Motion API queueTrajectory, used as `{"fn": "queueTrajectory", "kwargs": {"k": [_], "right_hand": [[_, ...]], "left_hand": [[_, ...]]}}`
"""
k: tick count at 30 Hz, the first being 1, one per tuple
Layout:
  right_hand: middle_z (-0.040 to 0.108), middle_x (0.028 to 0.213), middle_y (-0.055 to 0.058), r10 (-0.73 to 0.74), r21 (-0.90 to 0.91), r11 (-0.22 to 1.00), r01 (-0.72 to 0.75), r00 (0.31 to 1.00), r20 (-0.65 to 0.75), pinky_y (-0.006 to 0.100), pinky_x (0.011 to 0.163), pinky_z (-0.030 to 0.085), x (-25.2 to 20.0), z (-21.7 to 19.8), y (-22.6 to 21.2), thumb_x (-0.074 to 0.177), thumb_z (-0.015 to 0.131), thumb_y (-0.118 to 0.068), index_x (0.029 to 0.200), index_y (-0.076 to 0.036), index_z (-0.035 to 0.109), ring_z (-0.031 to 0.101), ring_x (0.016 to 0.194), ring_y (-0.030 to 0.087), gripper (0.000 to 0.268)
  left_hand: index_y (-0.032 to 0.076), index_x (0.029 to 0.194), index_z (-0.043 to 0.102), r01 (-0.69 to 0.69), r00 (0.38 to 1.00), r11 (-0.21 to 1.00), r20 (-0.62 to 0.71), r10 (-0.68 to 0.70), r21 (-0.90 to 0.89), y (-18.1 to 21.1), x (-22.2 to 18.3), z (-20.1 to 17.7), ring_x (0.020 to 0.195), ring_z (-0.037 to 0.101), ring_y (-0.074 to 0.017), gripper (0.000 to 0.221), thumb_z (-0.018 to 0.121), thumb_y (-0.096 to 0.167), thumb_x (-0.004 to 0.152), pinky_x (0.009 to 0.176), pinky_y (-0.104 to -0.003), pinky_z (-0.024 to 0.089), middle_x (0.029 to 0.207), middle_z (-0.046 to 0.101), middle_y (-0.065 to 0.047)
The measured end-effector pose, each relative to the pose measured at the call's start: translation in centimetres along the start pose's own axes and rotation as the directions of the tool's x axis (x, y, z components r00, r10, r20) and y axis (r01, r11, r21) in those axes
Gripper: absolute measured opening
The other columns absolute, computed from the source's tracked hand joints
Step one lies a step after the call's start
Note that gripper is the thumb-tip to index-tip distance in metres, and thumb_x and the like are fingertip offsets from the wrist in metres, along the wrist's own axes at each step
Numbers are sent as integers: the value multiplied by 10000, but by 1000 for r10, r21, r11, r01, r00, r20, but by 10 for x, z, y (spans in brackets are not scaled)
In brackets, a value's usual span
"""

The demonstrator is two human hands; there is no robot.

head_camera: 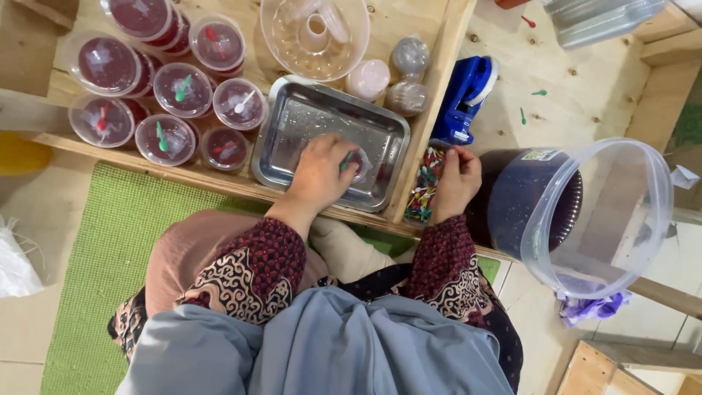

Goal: The person prepares gelatin cups by handling small plastic containers, pouring liquid into a cup using a measuring spoon, and placing objects into a metal tray.

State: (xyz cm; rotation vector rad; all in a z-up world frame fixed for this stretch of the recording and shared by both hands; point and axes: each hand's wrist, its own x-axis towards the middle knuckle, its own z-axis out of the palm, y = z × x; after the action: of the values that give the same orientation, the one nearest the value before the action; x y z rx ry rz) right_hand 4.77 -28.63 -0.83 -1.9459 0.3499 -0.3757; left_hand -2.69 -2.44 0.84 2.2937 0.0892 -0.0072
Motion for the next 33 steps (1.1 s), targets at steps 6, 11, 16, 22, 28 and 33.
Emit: {"fn": "queueTrajectory", "kwargs": {"k": [6, 11, 16, 22, 28, 33], "right_hand": [[567, 1105, 57, -33, -157, 987, 30, 999, -21, 326, 901, 527, 45, -14, 35, 954, 766, -168, 1117, -108, 706, 572, 1008, 159, 183], [577, 1278, 136, -55, -299, 950, 90, 991, 125, 430, 1158, 381, 62, -12, 50, 1028, 728, -291, 1272, -95, 703, 539, 1299, 310, 314], [570, 1338, 141, 31, -309, 950, 34, 979, 204, 486, 1193, 345, 69, -4, 49, 1068, 657, -386, 1266, -103, 709, 498, 1369, 349, 348], [622, 1016, -51, 374, 69, 922, -382, 922, 100, 309, 799, 363, 62, 11, 16, 977, 708, -249, 1047, -194, 711, 556, 969, 121, 90], [584, 1041, 1, 412, 223, 873, -433, 901, 136, 376, 820, 297, 54, 4, -19, 964, 732, -268, 1064, -133, 682, 465, 979, 164, 176], [603, 1208, 101, 288, 145, 942, -301, 952, 104, 415, 964, 370, 61, -10, 8, 986, 736, -198, 1016, -75, 707, 514, 1136, 200, 130]], "left_hand": [[219, 1245, 680, -112, 987, 993, 125, 106, 42, 5, 0, 14, 1314, 525, -364, 359, 746, 292, 899, 1084, -540, 443, 1289, 592, -88], [236, 1294, 660, -6, 982, 1000, 188, 2, 19, 3, 5, 9, 1371, 472, -369, 368, 701, 301, 935, 1113, -561, 411, 1325, 564, -75], [246, 1319, 643, 57, 971, 998, 232, -60, 21, 0, 5, 11, 1419, 418, -374, 380, 686, 314, 948, 1149, -572, 370, 1363, 539, -72], [228, 1312, 642, 21, 976, 999, 218, -26, 26, -1, 8, 11, 1405, 432, -378, 378, 685, 308, 945, 1133, -575, 385, 1338, 541, -80], [223, 1327, 629, 39, 971, 999, 236, -40, 7, 1, 9, 5, 1413, 421, -386, 386, 672, 309, 953, 1139, -580, 372, 1345, 534, -85], [218, 1330, 632, 64, 969, 998, 239, -60, -9, 0, 10, 4, 1428, 402, -395, 372, 663, 293, 966, 1145, -581, 359, 1357, 534, -91]]}}
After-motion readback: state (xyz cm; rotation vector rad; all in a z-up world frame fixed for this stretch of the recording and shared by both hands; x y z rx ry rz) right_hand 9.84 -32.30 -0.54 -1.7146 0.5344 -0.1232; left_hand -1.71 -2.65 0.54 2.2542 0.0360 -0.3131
